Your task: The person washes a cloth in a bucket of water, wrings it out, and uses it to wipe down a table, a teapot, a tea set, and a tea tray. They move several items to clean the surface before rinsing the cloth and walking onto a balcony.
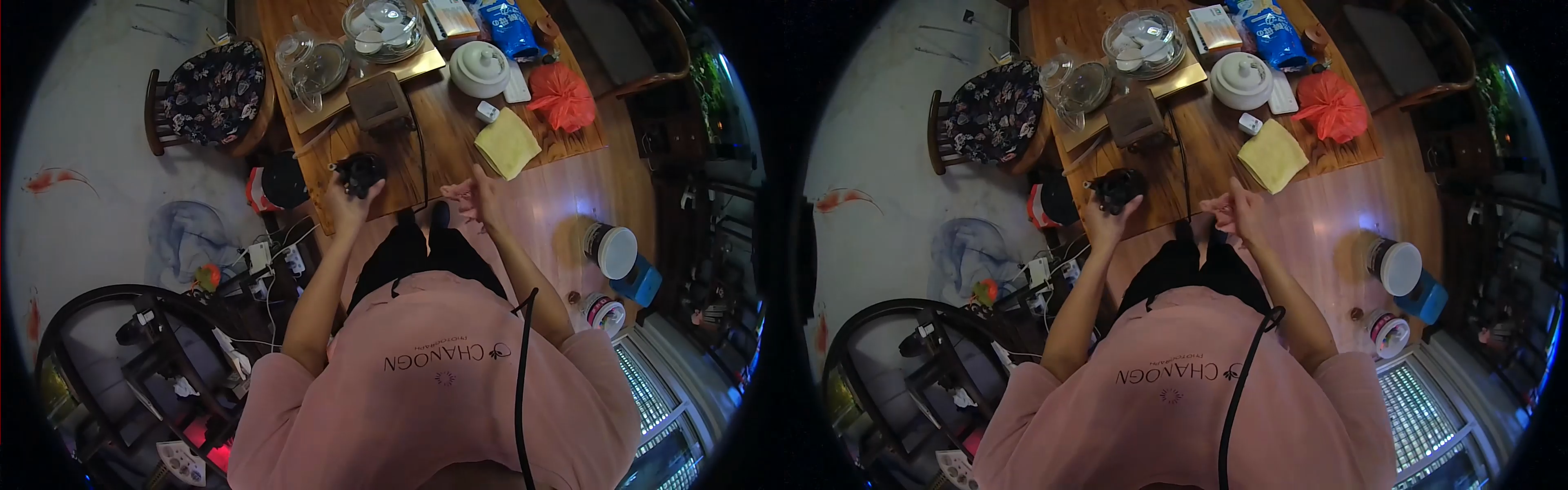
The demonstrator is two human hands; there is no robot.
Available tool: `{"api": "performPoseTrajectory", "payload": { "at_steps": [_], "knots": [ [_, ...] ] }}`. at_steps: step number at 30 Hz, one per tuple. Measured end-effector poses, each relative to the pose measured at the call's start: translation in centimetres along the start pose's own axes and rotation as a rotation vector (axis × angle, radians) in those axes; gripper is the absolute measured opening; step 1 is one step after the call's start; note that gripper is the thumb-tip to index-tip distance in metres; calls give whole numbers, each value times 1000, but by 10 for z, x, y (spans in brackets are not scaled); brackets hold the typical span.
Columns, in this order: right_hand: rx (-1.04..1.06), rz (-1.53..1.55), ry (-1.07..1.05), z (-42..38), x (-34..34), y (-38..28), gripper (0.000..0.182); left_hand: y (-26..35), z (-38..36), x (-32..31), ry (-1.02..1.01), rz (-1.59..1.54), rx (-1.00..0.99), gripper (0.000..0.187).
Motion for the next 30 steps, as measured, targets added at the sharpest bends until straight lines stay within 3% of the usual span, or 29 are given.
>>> {"api": "performPoseTrajectory", "payload": {
  "at_steps": [2,4,8,9,10,11,13,15,16,18,20,22,23,25,29,30],
  "knots": [
    [64,-381,68,-2,-31,-64,35,-9,16,14,41,7,49,58],
    [381,-930,282,36,-45,-81,34,-6,35,22,93,115,-2,54],
    [297,-1134,199,72,-89,-112,33,-34,75,18,106,67,-112,52],
    [303,-1205,164,78,-94,-109,34,-67,88,21,97,-144,-154,52],
    [294,-1203,187,81,-93,-106,34,-83,98,22,91,-355,-194,52],
    [252,-1226,192,85,-91,-100,33,-83,103,20,71,-363,-193,52],
    [205,-1247,208,85,-82,-98,33,-68,100,19,85,-96,-301,54],
    [224,-942,102,83,-75,-96,28,-53,97,16,95,-9,-292,55],
    [216,-942,104,86,-74,-98,28,-52,93,18,114,88,-279,56],
    [591,-1018,459,86,-66,-139,25,-56,84,17,96,-21,-249,55],
    [708,-1107,525,114,-61,-121,22,-56,71,8,63,-145,-233,54],
    [756,-1065,553,127,-52,-78,26,-59,24,14,272,328,-67,48],
    [786,-1054,537,111,-52,-70,26,-45,11,2,250,321,-79,48],
    [833,-1050,490,72,-49,-47,26,-20,-12,-57,-181,132,-7,43],
    [843,-1082,577,-10,-35,-28,26,-1,28,-170,-319,68,-184,52],
    [821,-1067,463,-21,-35,-26,23,-1,40,-197,-302,98,-250,59]
  ]
}}
Point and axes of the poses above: each hand's wrist, its own z-axis towards the middle knuckle, its own x-axis out of the back of the hand, y = z × x, the point moved 8 cm from there along z, towards the middle knuckle, and after that the axes turned 15 degrees about -z, right-handed, at the moved point
